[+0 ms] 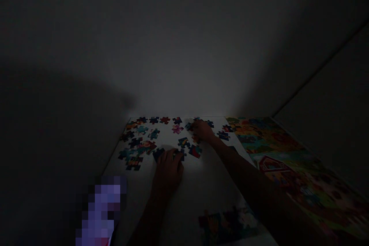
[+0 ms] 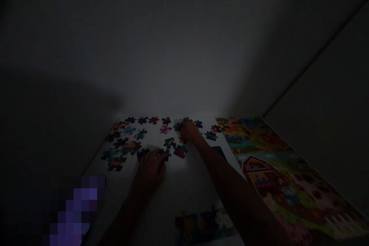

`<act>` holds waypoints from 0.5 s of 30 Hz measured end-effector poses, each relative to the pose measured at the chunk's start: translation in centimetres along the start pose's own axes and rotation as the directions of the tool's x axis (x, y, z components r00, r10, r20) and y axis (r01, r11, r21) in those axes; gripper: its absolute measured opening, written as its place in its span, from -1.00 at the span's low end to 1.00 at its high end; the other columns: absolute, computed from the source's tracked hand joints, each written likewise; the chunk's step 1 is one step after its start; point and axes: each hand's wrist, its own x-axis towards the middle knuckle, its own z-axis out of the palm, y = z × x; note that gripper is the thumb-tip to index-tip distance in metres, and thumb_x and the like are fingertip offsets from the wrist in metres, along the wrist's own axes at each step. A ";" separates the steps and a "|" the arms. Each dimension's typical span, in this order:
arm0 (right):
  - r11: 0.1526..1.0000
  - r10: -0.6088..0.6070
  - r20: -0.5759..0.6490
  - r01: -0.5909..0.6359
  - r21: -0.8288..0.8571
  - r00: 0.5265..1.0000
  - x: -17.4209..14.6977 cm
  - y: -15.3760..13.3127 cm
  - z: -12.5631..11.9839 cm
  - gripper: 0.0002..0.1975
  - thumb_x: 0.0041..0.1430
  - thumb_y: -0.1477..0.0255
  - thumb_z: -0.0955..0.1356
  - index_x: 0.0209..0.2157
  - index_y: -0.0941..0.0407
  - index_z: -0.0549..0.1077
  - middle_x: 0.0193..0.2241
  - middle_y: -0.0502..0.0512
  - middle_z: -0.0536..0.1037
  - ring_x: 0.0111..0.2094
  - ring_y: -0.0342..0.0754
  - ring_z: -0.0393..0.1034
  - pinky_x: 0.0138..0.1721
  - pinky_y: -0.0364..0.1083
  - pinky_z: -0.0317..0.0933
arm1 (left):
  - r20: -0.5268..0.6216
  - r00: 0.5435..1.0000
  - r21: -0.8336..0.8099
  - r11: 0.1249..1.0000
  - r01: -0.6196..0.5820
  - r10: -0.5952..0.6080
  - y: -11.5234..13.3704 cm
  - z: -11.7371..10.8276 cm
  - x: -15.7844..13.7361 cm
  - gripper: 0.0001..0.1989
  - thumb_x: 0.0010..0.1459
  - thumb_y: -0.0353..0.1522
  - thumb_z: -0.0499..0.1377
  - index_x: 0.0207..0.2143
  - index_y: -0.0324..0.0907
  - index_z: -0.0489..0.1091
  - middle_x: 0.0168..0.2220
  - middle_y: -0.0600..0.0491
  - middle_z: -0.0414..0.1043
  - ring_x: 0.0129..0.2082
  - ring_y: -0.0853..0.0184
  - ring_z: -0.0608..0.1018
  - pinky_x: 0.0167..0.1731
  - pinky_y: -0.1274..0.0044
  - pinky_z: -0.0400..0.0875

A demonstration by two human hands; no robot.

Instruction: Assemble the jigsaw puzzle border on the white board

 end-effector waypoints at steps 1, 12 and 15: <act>1.000 0.020 0.005 -0.020 -0.008 1.000 0.1 -0.4 -0.2 -0.72 0.20 0.48 0.35 -0.05 0.22 0.52 -0.07 0.29 0.55 -0.04 0.06 0.44 -0.05 -0.11 0.27 | 0.006 1.000 -0.002 1.000 -0.002 0.002 0.1 -0.1 0.0 -0.67 0.19 -0.47 0.05 -0.04 -0.14 0.47 0.02 -0.11 0.43 0.05 0.09 0.44 0.07 0.20 0.33; 0.990 0.139 0.117 -0.138 -0.020 0.983 1.6 0.8 -0.3 -0.67 0.08 0.37 0.45 -0.13 0.27 0.55 -0.11 0.35 0.57 0.03 0.15 0.40 0.04 -0.01 0.25 | 0.098 0.995 -0.021 0.999 0.035 -0.032 0.4 -0.4 0.3 -0.65 0.22 -0.39 0.02 -0.01 -0.15 0.47 0.08 -0.10 0.40 0.08 0.07 0.40 0.11 0.22 0.25; 0.991 0.125 0.089 -0.129 0.038 0.988 1.6 1.1 -0.1 -0.71 0.03 0.45 0.46 -0.19 0.28 0.55 -0.17 0.33 0.58 -0.02 0.16 0.43 0.02 0.06 0.28 | 0.091 0.995 -0.017 0.999 0.042 -0.040 0.5 -0.5 0.3 -0.65 0.21 -0.40 0.03 0.00 -0.14 0.46 0.09 -0.09 0.39 0.09 0.08 0.39 0.11 0.23 0.24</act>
